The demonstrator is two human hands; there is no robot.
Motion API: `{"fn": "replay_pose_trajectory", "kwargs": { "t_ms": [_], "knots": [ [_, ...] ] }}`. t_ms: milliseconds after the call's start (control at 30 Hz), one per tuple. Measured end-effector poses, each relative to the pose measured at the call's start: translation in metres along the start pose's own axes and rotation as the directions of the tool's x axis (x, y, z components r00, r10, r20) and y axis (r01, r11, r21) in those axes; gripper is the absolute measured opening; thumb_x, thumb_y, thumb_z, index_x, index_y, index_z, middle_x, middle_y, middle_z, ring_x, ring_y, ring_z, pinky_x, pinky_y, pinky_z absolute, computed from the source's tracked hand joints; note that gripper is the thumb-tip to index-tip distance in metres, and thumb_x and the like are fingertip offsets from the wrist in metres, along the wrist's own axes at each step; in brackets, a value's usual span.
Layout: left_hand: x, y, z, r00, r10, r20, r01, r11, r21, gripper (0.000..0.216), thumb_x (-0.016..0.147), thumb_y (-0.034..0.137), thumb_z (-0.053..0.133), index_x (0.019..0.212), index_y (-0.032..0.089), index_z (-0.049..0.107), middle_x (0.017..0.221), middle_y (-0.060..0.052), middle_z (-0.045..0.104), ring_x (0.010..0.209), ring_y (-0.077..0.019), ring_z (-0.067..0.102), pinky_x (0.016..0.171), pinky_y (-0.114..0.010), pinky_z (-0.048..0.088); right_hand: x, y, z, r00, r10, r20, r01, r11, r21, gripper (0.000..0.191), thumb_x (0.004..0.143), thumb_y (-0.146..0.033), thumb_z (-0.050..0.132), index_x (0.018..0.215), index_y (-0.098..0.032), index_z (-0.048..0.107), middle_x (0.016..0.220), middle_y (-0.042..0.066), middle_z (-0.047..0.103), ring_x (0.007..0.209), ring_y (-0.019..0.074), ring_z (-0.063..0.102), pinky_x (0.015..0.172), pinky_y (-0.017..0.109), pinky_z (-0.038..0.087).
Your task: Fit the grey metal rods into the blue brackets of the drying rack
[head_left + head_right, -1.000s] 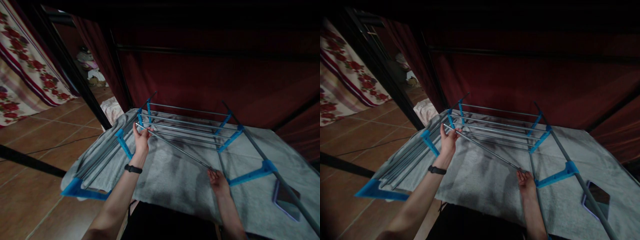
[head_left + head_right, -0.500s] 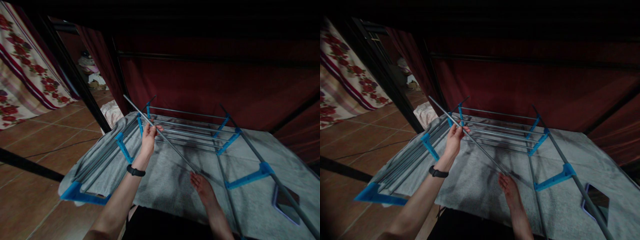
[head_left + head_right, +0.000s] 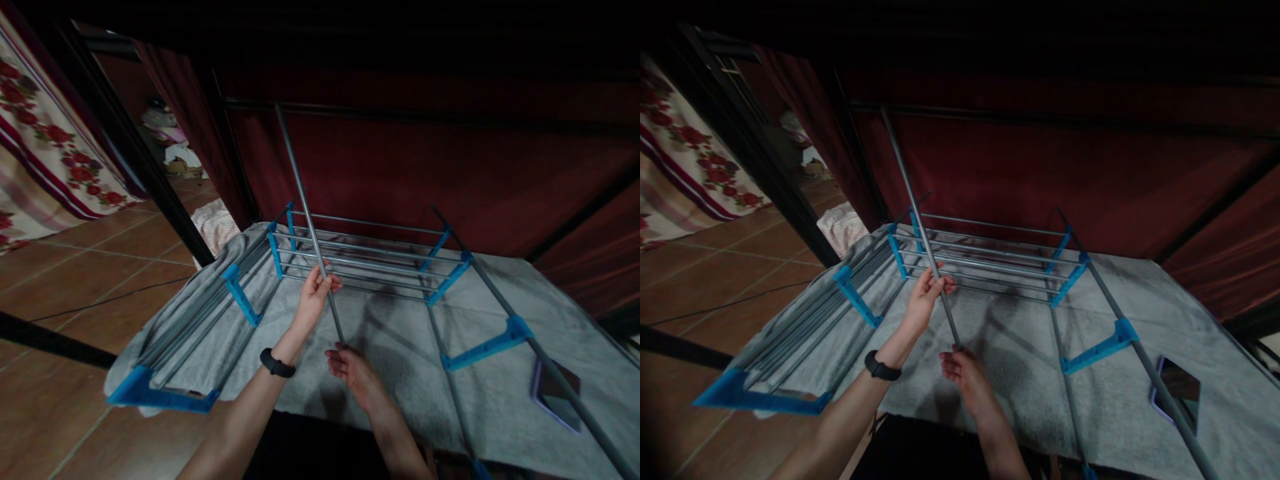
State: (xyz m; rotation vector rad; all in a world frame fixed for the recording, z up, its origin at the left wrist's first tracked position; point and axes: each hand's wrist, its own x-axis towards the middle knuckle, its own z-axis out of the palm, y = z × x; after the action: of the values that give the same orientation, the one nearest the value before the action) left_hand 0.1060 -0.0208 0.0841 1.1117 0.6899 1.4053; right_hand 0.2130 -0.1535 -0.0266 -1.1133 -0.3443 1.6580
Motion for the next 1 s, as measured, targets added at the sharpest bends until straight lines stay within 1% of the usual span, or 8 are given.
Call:
{"fn": "replay_pose_trajectory", "kwargs": {
  "t_ms": [133,300,467,600,733,800,900,1000],
  "knots": [
    [-0.013,-0.006,0.002,0.999,-0.037,0.003,0.037,0.999,0.011,0.049,0.087,0.038,0.078,0.129,0.020,0.062,0.093,-0.005,0.076,0.080,-0.0182,0.073,0.078,-0.032,0.056,0.002,0.000,0.017,0.998,0.061,0.025,-0.061,0.998,0.002,0.041,0.061,-0.037,0.081,0.096,-0.019,0.070,0.094,0.009,0.080,0.082,0.0213,0.071,0.084,0.039,0.055],
    [-0.028,-0.011,0.006,0.996,-0.091,0.005,0.090,0.994,0.058,0.043,0.087,0.038,0.077,0.125,0.021,0.065,0.090,-0.004,0.075,0.075,-0.0158,0.069,0.071,-0.028,0.053,0.002,0.002,0.032,0.996,0.061,0.060,-0.060,0.998,-0.014,0.041,0.063,-0.039,0.077,0.099,-0.019,0.070,0.095,0.011,0.080,0.084,0.0228,0.071,0.085,0.041,0.054],
    [-0.033,-0.014,0.002,0.994,-0.108,0.018,0.104,0.986,0.130,0.040,0.086,0.035,0.077,0.122,0.020,0.069,0.081,-0.001,0.071,0.061,-0.0113,0.055,0.058,-0.025,0.043,0.006,0.007,0.027,0.996,0.078,0.040,-0.070,0.981,-0.181,0.038,0.065,-0.036,0.080,0.098,-0.022,0.070,0.090,0.008,0.078,0.081,0.0241,0.069,0.080,0.042,0.053],
    [-0.033,-0.017,-0.007,0.992,-0.128,-0.016,0.128,0.974,0.187,0.040,0.083,0.033,0.077,0.120,0.019,0.071,0.077,0.000,0.068,0.058,-0.0108,0.049,0.055,-0.024,0.039,0.011,-0.002,0.008,1.000,-0.005,-0.023,0.001,0.984,-0.179,0.035,0.064,-0.034,0.084,0.095,-0.023,0.072,0.090,0.005,0.077,0.082,0.0221,0.067,0.079,0.039,0.052],
    [-0.037,-0.025,-0.019,0.990,-0.141,-0.017,0.141,0.957,0.252,0.041,0.081,0.035,0.078,0.117,0.020,0.069,0.070,0.003,0.063,0.054,-0.0110,0.045,0.051,-0.025,0.034,0.011,-0.026,-0.003,0.995,-0.094,-0.042,0.086,0.984,-0.153,0.033,0.064,-0.036,0.083,0.093,-0.022,0.074,0.093,0.006,0.077,0.082,0.0213,0.067,0.081,0.039,0.052],
    [-0.041,-0.030,-0.026,0.989,-0.146,-0.020,0.146,0.947,0.287,0.036,0.079,0.035,0.079,0.110,0.022,0.065,0.066,0.005,0.059,0.052,-0.0112,0.043,0.050,-0.024,0.033,0.009,-0.038,-0.005,0.986,-0.155,-0.058,0.145,0.979,-0.141,0.033,0.066,-0.039,0.083,0.093,-0.023,0.074,0.093,0.006,0.078,0.083,0.0219,0.067,0.083,0.040,0.053],
    [-0.049,-0.037,-0.039,0.990,-0.143,-0.018,0.139,0.918,0.371,0.029,0.078,0.036,0.079,0.096,0.025,0.059,0.065,0.006,0.056,0.054,-0.0125,0.048,0.052,-0.023,0.036,0.008,-0.053,-0.007,0.967,-0.236,-0.099,0.224,0.967,-0.119,0.028,0.070,-0.041,0.080,0.093,-0.024,0.075,0.092,0.005,0.078,0.084,0.0219,0.068,0.084,0.040,0.054],
    [-0.056,-0.042,-0.053,0.992,-0.124,0.009,0.105,0.876,0.471,0.026,0.077,0.038,0.079,0.090,0.025,0.060,0.068,0.005,0.058,0.062,-0.0153,0.056,0.059,-0.025,0.042,0.009,-0.064,-0.010,0.947,-0.293,-0.134,0.283,0.955,-0.090,0.028,0.071,-0.038,0.080,0.094,-0.024,0.075,0.095,0.005,0.078,0.084,0.0209,0.068,0.084,0.039,0.054]
  ]
}}
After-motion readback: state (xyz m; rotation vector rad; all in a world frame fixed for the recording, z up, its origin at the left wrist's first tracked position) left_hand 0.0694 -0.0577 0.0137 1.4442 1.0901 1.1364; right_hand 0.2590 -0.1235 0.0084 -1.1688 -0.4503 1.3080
